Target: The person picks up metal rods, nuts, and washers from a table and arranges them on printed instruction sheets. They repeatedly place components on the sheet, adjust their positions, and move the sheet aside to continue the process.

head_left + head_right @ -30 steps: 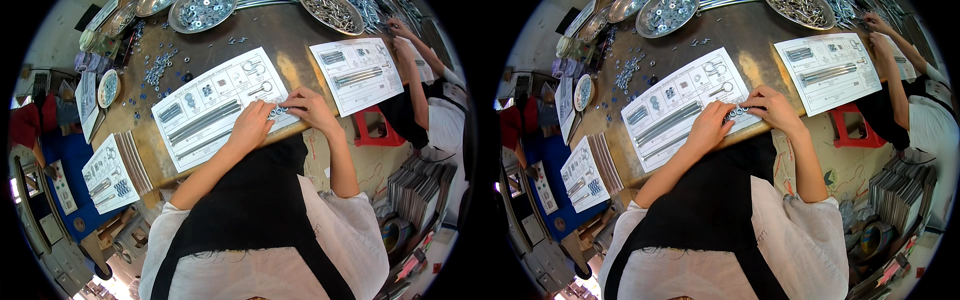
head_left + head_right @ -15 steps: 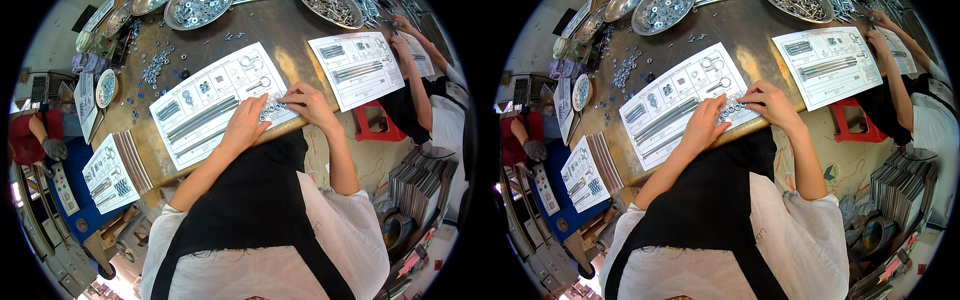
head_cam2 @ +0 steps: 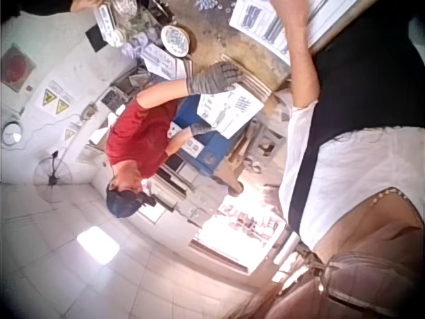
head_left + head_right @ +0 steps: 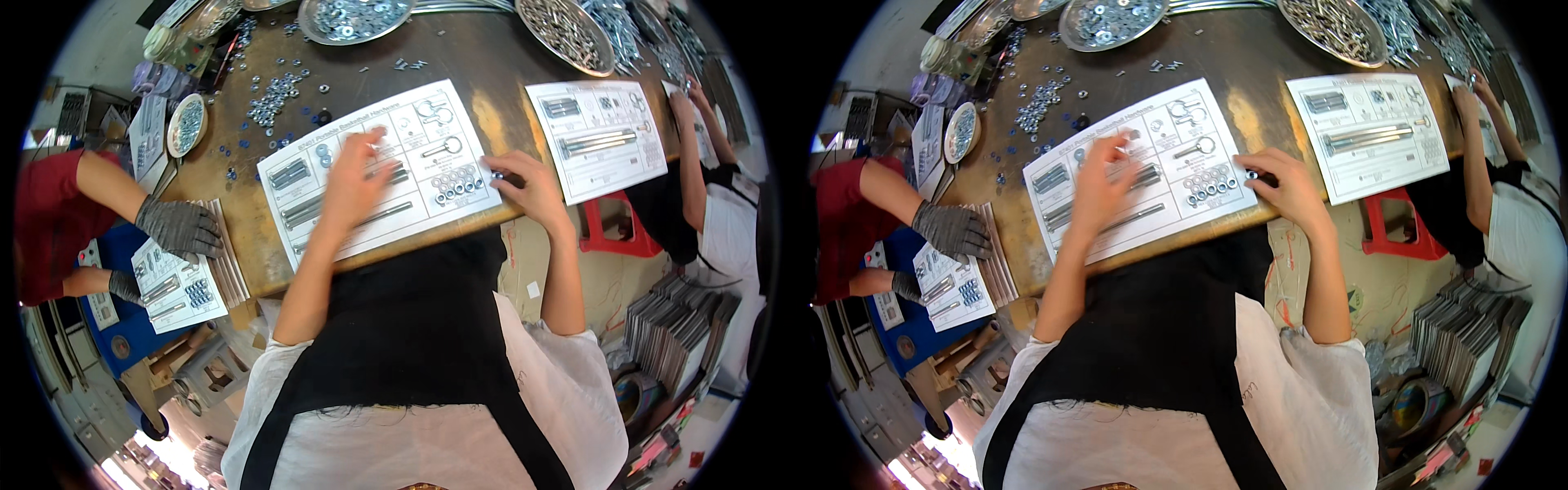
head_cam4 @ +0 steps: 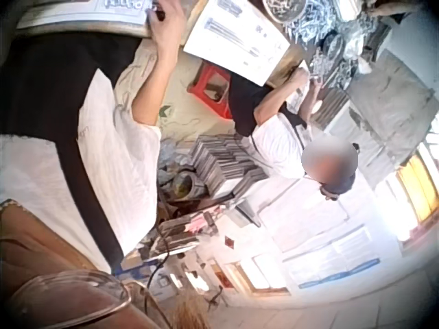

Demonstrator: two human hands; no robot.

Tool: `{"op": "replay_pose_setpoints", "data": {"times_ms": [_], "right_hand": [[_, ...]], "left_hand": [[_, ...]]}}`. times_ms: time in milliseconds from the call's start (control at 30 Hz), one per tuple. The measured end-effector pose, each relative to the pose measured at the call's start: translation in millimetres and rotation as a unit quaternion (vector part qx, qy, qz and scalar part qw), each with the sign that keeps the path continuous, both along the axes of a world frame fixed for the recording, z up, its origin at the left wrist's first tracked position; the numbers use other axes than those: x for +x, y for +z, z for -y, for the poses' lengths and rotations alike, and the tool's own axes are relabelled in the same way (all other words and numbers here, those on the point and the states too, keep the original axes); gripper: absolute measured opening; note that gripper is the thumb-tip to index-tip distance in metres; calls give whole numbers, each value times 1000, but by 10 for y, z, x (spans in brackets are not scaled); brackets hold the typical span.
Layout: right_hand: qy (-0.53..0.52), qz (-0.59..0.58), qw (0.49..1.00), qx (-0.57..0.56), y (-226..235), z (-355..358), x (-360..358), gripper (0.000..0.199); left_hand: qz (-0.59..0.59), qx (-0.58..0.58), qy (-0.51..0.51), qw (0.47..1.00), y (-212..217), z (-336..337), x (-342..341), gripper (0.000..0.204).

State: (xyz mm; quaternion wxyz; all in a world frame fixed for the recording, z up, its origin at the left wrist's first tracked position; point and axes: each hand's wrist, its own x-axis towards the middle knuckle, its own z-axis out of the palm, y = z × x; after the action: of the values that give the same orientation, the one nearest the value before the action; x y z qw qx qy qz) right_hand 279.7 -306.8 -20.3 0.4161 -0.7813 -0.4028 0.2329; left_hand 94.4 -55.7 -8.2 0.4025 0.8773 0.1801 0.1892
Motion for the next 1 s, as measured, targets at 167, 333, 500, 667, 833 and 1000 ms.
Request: {"op": "replay_pose_setpoints", "data": {"times_ms": [167, 333, 500, 667, 833, 1000], "right_hand": [[-17, 0, 998, 59, 213, -525, 110, 46], [116, 31, 982, 148, -133, -2077, 153, 41], [123, 108, 981, 106, -447, -2735, 163, 33], [71, 168, 980, 79, -412, -2948, 16, 36], [103, 98, 989, -32, -423, -3240, 28, 29], [129, 140, 979, 73, -404, -3272, -152, 18]], "left_hand": [[-24, 86, 195, 977, -78, -1101, -234, 28], [-100, 222, 250, 937, -408, -1642, -39, 28], [-84, 242, 233, 938, -505, -1768, -59, 30], [-62, 140, 205, 967, -634, -1918, -172, 30], [-58, 110, 201, 972, -575, -1802, -123, 28], [-51, 109, 203, 972, -520, -1772, -106, 25]]}}
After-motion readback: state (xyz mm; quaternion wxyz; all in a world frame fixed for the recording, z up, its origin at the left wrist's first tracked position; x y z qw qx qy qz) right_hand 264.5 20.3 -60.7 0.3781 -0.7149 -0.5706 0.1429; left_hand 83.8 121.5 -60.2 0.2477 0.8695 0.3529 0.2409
